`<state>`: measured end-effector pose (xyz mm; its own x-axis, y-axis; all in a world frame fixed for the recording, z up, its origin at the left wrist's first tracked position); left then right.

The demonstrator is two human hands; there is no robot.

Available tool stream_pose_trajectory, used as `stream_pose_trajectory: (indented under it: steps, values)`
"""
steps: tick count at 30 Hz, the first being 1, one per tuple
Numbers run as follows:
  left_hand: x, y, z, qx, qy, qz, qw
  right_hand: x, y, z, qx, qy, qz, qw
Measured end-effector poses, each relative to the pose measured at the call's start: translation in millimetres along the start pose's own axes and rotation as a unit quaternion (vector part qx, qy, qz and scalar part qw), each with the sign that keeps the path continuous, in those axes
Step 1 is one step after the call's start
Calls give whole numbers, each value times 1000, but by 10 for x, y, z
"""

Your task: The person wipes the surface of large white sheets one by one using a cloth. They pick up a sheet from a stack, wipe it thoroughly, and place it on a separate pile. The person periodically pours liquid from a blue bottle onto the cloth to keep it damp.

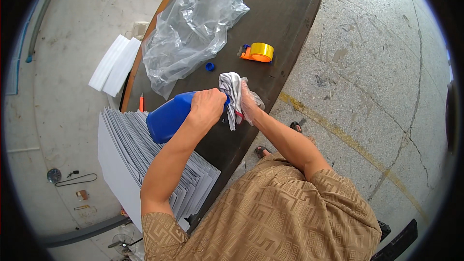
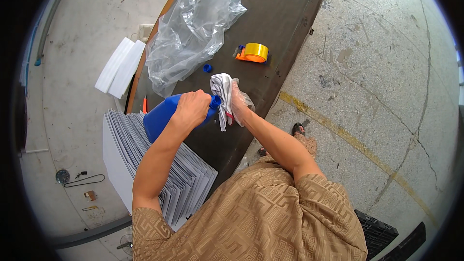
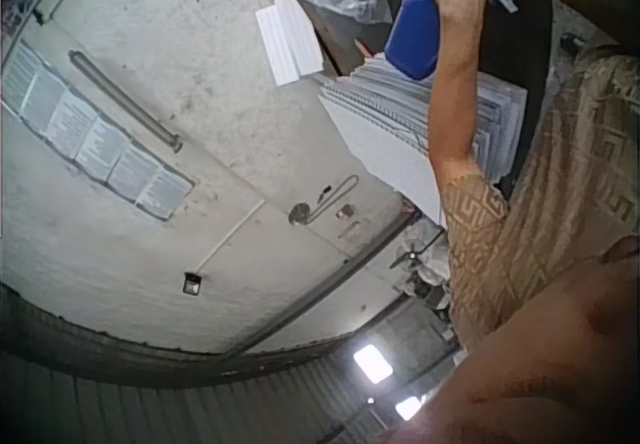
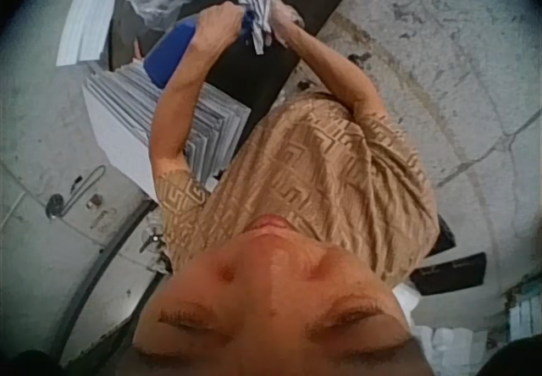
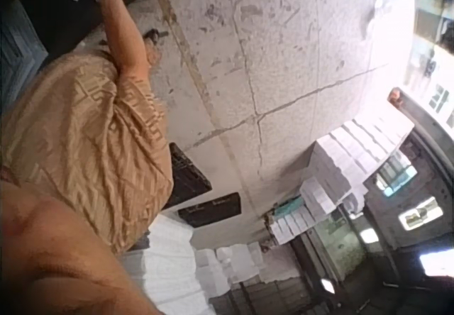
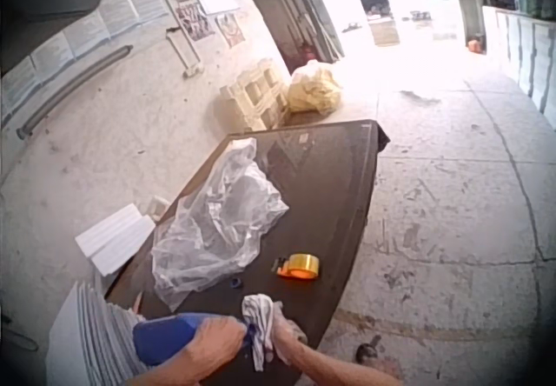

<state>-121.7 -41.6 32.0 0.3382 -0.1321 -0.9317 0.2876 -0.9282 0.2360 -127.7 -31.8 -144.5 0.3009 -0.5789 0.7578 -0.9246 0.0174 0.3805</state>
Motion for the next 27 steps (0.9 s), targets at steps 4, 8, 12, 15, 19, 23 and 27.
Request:
stream_pose_trajectory:
  steps: [4,8,12,15,19,23,27]
  values:
    - [36,5,-9,-1,0,10,1000,-25,-81,37,14,17,-18,1000]
    - [-3,-28,16,1,7,16,1000,5,-138,173,-16,28,50,998]
    - [-10,-28,12,0,11,15,1000,-62,-218,201,1,25,19,1000]
    - [30,-8,-1,-4,12,19,1000,12,-185,132,-7,24,42,999]
    - [-20,-25,26,-8,18,27,999,8,-219,214,7,16,57,998]
    - [-55,-30,23,-10,24,29,999,53,-234,179,24,20,59,998]
    - [-37,-12,27,-13,26,36,999,64,-262,169,28,26,44,998]
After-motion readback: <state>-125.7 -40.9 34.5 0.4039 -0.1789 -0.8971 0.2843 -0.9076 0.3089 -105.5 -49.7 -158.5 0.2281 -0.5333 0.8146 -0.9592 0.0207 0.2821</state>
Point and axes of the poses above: each hand's wrist, its own z-axis towards the middle knuckle, its own x-axis out of the palm, y = z × x, the point moved 8 cm from there along z, towards the middle knuckle, and after that the axes turned 9 degrees about -y, right-handed, at the moved point
